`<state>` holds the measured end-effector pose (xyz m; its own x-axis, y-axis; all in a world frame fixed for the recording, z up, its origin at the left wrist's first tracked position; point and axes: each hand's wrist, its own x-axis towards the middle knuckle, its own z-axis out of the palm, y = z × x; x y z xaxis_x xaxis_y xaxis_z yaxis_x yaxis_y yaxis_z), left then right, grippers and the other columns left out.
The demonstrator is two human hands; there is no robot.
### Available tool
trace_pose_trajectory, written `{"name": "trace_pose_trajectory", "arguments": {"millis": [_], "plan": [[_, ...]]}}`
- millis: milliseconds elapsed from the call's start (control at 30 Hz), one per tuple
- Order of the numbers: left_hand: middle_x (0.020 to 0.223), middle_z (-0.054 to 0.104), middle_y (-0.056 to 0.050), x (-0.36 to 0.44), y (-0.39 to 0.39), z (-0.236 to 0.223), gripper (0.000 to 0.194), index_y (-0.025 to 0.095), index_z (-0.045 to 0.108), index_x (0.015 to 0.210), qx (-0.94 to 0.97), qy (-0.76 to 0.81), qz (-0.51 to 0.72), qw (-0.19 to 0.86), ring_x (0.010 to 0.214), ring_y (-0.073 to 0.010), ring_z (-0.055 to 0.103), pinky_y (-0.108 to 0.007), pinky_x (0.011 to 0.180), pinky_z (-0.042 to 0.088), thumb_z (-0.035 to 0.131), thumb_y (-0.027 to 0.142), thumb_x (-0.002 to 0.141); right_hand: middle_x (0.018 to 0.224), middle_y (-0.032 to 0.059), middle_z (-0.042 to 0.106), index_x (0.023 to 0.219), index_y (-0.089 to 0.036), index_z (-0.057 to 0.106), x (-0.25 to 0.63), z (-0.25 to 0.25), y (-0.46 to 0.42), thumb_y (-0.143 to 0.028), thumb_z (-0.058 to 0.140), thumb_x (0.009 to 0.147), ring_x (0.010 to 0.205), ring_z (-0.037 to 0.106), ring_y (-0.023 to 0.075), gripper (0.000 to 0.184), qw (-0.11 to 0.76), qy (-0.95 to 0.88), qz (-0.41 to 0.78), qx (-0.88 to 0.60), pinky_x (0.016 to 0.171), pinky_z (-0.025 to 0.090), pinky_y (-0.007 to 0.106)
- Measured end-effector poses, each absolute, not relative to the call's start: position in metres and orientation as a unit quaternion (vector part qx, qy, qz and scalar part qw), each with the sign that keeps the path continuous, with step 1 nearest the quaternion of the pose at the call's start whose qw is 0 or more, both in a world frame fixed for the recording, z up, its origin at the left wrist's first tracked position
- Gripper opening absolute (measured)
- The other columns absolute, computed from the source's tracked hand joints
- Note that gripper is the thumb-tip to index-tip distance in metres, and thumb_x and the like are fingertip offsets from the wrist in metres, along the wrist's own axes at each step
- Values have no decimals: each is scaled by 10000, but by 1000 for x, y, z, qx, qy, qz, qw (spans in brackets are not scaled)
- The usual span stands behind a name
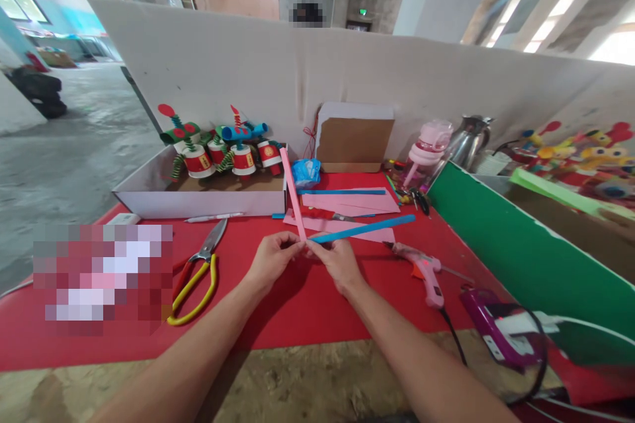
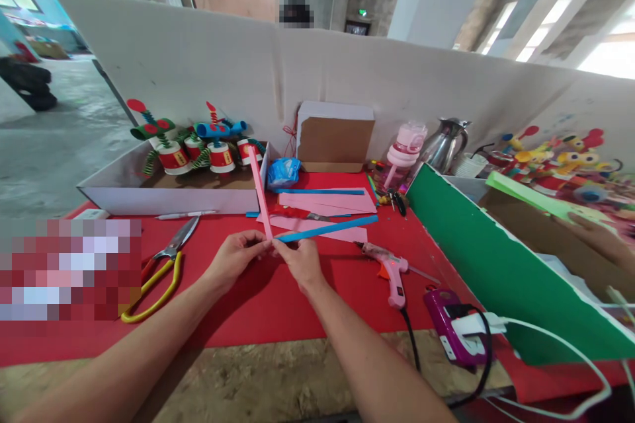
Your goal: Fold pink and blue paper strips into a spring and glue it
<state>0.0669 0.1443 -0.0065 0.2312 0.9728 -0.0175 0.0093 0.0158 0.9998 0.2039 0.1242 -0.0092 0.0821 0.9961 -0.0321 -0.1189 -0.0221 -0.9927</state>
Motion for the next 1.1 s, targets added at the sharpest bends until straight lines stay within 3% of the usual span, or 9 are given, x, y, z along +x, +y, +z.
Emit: {"name": "trace_pose_trajectory", "arguments": {"millis": [200,433,767,1100], "plan": [[595,624,-9,67,144,-3,265,149,637,647,558,441,424,561,524,-100,481,-221,527,369,687,409,647,591,2,648,632,-199,664,205,-11,125,-353,683,638,604,602,172,156,552,-453,478,-511,624,487,291],[583,626,-10,67,145,-6,250,153,633,645,557,443,433,552,531,-108,501,-225,538,385,679,400,646,609,-2,653,682,-187,675,203,-11,125,-368,707,608,584,593,148,198,546,-414,538,-490,611,487,271],[637,650,-25,68,143,-2,294,149,640,682,552,455,416,562,539,-110,512,-225,537,384,682,437,640,595,4,657,651,-196,672,206,-12,127,-366,684,637,593,611,176,171,544,-452,485,-515,599,500,289],[551,566,13,68,144,-5,275,159,612,638,544,474,439,535,496,-95,464,-208,483,356,687,423,629,566,5,642,634,-207,641,208,-9,127,-378,657,667,588,618,191,174,550,-464,446,-533,603,506,309]]}}
